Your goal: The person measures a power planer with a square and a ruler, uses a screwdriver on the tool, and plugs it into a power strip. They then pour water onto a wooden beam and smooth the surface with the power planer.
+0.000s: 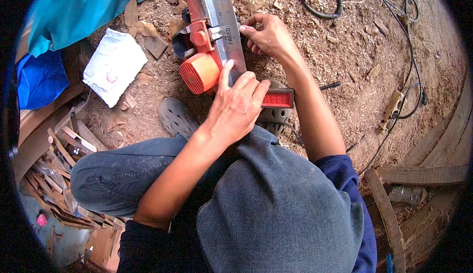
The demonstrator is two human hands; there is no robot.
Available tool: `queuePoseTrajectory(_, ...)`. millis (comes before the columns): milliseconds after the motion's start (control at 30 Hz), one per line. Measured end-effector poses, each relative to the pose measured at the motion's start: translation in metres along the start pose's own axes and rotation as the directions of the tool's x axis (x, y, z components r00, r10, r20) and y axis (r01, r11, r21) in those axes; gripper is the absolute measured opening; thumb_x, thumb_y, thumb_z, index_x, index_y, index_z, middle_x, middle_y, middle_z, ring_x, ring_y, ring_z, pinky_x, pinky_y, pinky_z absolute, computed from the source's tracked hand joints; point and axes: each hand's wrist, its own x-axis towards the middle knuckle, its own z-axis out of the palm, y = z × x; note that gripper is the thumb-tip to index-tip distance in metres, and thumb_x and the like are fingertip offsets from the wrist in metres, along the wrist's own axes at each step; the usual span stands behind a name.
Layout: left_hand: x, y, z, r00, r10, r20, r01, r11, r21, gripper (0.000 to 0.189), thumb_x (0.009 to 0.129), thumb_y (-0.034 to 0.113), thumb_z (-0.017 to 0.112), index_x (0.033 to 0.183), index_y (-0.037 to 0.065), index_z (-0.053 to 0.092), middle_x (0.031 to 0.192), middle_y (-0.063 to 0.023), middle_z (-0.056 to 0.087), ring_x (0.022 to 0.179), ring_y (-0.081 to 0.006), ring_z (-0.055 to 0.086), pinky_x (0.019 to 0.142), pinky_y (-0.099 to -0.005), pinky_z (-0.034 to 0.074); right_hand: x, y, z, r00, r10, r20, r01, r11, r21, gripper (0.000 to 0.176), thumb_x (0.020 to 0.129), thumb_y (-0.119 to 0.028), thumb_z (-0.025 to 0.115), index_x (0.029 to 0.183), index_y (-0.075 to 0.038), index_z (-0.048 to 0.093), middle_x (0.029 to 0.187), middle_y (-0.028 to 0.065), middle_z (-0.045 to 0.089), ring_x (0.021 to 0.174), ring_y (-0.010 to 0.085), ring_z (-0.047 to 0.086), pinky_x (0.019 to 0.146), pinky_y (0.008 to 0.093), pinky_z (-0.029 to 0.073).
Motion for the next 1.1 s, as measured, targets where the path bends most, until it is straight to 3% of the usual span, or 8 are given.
queuePoseTrajectory(1100, -0.0001, 0.0008, 0.0020, 1.000, -0.007, 0.008, 0.007, 1.000, -0.014, 0.044, 0.084, 0.010, 0.068, 0.127, 0.000, 0.067, 0.106, -0.0095, 0.068, 0.120, -0.0256, 0.060, 0.120, -0.0643, 0.027, 0.0002, 0.0023, 0.0006, 1.000, -0.011, -0.006, 0.011, 1.000, 0.004, 0.030, 0.098, -0.028, 0.075, 0.110, 0.000, 0.072, 0.070, 0.0061, 0.069, 0.056, 0.0116, 0.065, 0.049, 0.0272, 0.052)
